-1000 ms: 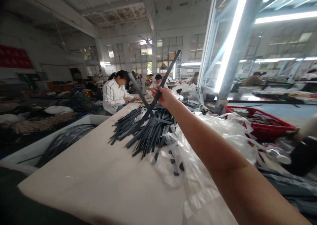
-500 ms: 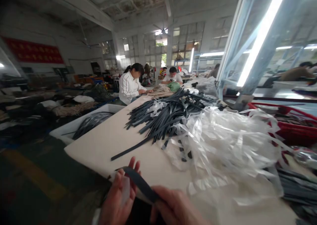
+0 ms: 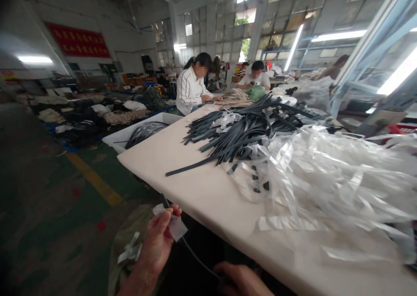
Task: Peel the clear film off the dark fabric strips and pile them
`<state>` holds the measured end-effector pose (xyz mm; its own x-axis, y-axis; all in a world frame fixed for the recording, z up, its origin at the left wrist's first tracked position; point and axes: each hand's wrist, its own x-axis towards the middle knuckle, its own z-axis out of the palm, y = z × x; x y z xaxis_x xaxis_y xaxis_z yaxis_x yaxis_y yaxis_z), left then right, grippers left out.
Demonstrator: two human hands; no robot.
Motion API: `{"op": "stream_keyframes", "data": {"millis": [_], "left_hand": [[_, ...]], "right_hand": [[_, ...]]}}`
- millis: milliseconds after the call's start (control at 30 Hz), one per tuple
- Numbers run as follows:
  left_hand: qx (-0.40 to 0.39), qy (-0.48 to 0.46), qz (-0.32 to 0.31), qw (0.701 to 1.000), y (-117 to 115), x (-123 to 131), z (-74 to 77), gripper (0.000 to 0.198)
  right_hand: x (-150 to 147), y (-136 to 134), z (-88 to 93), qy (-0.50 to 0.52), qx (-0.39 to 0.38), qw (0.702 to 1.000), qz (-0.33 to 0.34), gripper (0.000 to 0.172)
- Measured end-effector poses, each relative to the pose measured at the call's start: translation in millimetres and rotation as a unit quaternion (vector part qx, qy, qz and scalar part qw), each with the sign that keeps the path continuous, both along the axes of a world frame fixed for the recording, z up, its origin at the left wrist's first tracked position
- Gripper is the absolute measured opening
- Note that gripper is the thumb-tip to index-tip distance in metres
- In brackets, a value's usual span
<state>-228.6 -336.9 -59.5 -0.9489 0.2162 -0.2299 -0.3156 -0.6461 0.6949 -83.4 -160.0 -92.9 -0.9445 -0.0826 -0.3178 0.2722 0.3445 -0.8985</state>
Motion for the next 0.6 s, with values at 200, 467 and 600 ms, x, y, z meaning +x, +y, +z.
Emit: {"op": "stream_keyframes", "data": {"millis": [200,467,600], "left_hand": [[-0.094,0.076,-0.088,0.989,0,24,-23.7,0.022],[-0.136,0.073,-0.001,0.988,-15,4,-26.4,0.027],[-0.082,0.021,-0.031,0.996,-6,10,-32.8,0.025]], "right_hand": [[-50,-44,28.3,0.011,-0.228,0.973,-0.044,0.037],[-52,-37,17.6,0.025,-0.182,0.975,-0.125,0.062],[-56,-47,20.1,-0.002,-0.106,0.986,-0.129,0.042]]}}
